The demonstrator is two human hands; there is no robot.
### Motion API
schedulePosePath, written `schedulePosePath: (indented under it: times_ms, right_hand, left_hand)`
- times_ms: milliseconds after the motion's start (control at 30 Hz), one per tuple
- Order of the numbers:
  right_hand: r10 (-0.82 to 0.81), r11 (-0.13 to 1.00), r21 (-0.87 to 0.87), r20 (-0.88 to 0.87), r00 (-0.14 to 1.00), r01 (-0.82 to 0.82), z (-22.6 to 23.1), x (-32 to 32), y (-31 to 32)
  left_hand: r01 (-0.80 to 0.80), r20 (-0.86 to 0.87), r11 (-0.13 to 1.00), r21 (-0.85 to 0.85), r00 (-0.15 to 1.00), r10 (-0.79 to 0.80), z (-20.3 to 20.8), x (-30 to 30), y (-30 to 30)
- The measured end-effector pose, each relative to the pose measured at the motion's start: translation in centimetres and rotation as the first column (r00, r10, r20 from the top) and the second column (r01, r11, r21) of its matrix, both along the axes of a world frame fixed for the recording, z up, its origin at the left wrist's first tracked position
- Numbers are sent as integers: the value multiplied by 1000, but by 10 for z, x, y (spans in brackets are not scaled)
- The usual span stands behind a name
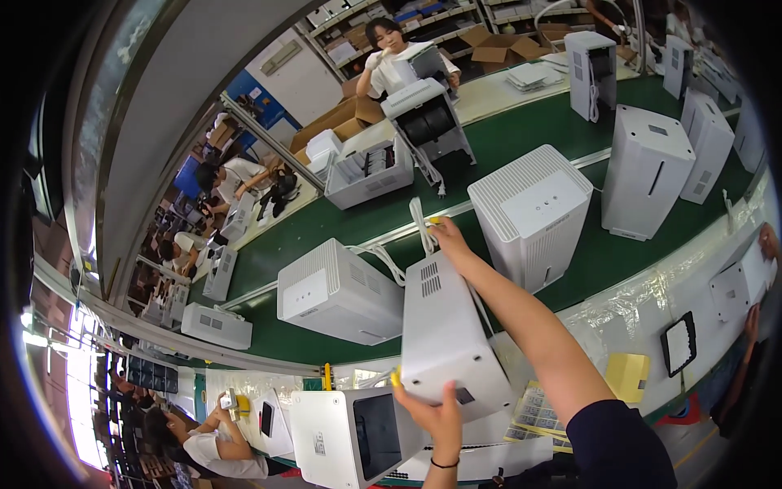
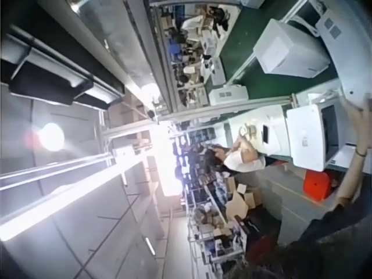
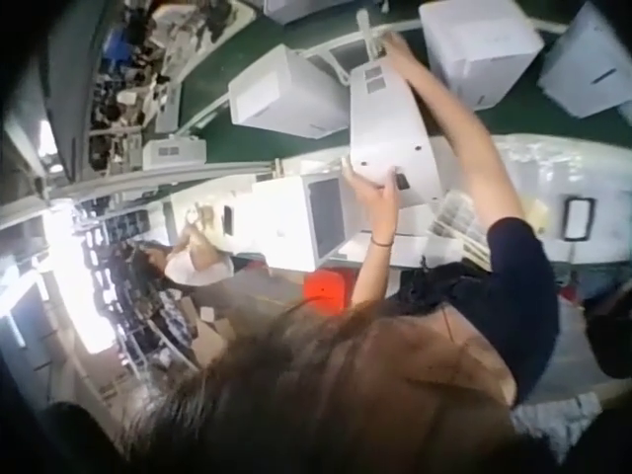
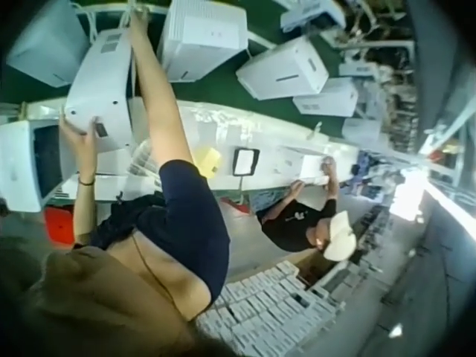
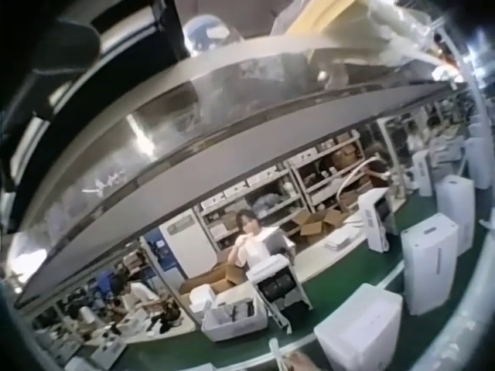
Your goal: Assembling electronic appliance housings and applying stickers on a production line.
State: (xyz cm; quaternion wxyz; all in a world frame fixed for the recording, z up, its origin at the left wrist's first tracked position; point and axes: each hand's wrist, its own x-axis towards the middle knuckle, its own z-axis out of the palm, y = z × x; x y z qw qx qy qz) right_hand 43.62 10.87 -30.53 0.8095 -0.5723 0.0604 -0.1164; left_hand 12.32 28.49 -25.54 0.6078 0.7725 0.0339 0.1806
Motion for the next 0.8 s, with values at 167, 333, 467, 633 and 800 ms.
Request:
schedulePosePath:
  times_ms: [167, 333, 467, 633, 800]
  right_hand:
    - [-73, 900, -403, 239, 968, 167, 3, -48, -16]
    - [-5, 906, -402, 302, 953, 132, 67, -180, -5]
    - [8, 491, -598, 731, 683, 634, 111, -248, -54]
    - [-481, 147, -610, 644, 595, 779, 165, -218, -165]
    - [-476, 627, -674, 66, 877, 391, 159, -187, -210]
  left_hand:
    - [-72, 61, 977, 199, 996, 61, 56, 59, -7]
    - [-204, 313, 829, 521, 949, 37, 71, 133, -3]
    - [-213, 354, 712, 669, 934, -54, 83, 182, -6]
    - [-126, 336, 692, 711, 925, -177, 81, 246, -17]
    - [102, 130, 621, 777, 940, -316, 85, 289, -15]
